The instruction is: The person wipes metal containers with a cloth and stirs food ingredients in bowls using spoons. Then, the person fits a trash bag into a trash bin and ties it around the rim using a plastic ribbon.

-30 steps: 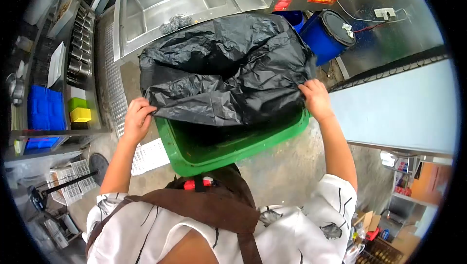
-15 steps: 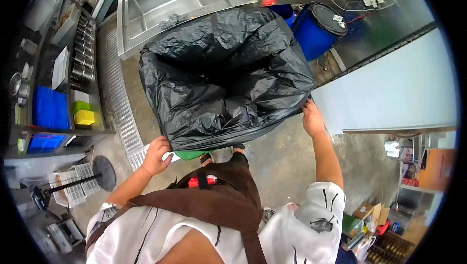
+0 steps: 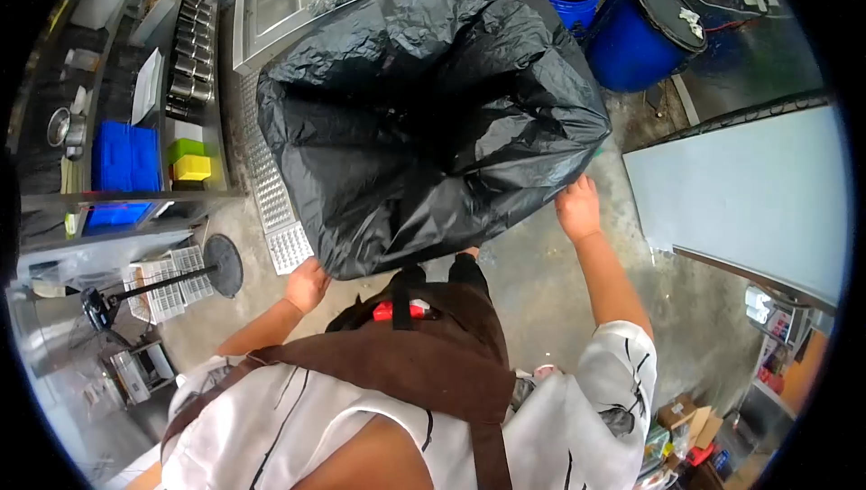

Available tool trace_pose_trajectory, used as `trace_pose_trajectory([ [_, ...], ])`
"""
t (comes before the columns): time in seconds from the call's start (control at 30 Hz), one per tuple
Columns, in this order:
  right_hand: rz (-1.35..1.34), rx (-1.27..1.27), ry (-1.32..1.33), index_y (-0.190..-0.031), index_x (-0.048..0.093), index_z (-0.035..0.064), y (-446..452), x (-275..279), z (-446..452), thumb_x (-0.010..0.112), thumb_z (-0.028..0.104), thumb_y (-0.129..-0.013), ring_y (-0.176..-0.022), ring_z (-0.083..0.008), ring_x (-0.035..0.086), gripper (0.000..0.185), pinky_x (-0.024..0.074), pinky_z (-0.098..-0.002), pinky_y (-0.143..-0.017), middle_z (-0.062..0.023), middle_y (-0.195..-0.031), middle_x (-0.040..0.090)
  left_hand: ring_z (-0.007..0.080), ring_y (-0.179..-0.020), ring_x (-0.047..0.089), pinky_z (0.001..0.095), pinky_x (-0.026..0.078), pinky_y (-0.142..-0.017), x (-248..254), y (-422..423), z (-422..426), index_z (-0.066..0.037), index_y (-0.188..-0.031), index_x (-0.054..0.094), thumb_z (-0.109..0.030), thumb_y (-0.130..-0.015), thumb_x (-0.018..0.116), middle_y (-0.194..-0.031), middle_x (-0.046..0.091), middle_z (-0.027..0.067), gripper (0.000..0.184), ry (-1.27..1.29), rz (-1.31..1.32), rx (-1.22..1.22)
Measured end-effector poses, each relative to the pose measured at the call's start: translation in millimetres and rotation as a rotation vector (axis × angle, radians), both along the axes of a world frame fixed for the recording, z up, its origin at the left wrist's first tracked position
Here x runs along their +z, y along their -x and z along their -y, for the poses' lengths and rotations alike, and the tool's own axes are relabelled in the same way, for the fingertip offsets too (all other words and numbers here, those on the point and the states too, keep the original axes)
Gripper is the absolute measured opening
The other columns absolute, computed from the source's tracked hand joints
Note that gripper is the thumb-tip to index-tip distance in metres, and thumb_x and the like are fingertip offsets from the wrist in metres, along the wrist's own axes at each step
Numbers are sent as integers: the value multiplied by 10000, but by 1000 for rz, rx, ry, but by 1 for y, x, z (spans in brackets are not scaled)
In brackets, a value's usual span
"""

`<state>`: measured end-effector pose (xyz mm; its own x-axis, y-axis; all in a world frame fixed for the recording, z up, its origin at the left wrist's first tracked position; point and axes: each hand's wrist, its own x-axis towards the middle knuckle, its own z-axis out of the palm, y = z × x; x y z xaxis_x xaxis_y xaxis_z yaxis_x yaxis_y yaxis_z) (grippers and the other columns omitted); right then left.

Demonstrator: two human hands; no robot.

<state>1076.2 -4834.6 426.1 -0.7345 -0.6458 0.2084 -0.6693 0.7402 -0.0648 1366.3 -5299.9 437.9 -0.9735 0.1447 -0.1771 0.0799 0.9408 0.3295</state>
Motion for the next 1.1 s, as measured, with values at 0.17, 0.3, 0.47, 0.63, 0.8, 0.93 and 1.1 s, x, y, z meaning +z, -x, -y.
trace_pose_trajectory([
  [0.17,-44,135,-39,-615,609,51,36,-41,-28,619,121,-574,-917,-277,519,82,410,-395,-801,-104,-827,590,287,-1170,453,361,358,-973,-73,32,-20,3,-1252,439,-244,-852,537,-1263,487,172,480,-422,-16,384],
  [0.3,-93,128,118,-642,591,53,42,-38,-17,605,112,-558,-879,-277,518,104,407,-397,-799,-99,-809,580,271,-1198,423,363,335,-993,-93,57,-28,-15,-1272,425,-254,-869,509,-1288,470,146,477,-723,195,468],
  [0.47,42,-11,392,-899,626,12,8,9,-15,572,13,-626,-1048,-294,510,278,377,-454,-936,-135,-997,595,251,-1232,386,365,306,-1017,-104,-10,20,-38,-1298,407,-267,-890,474,-1318,448,114,473,-1130,363,859],
  [0.63,334,-494,1017,-1068,574,12,-5,-18,-26,550,47,-794,-1101,-251,501,277,367,-361,-963,-127,-1092,569,277,-1232,390,406,277,-1036,-50,-3,89,-63,-1308,406,-449,-903,405,-1298,473,96,559,-1353,89,1602],
  [0.8,468,-844,1376,-1118,551,27,57,-31,4,562,222,-871,-1016,-228,527,315,402,-334,-879,-132,-1079,571,298,-1227,401,436,280,-1045,27,110,31,-84,-1320,402,-567,-874,373,-1313,462,109,658,-1728,239,1285],
  [0.93,232,-855,1205,-1083,587,20,52,-29,21,483,190,-909,-988,-290,537,265,399,-339,-895,-151,-1054,580,327,-1234,393,462,299,-1045,4,106,24,-72,-1354,353,-568,-878,345,-1354,417,113,687,-1692,310,1146],
  [1.1,220,-856,1500,-1039,601,4,51,-26,20,500,119,-897,-943,-173,556,209,418,-282,-846,-108,-1010,610,285,-1037,549,411,452,-883,0,108,-4,-65,-1206,503,-442,-903,403,-1152,560,138,495,-1681,52,1302],
])
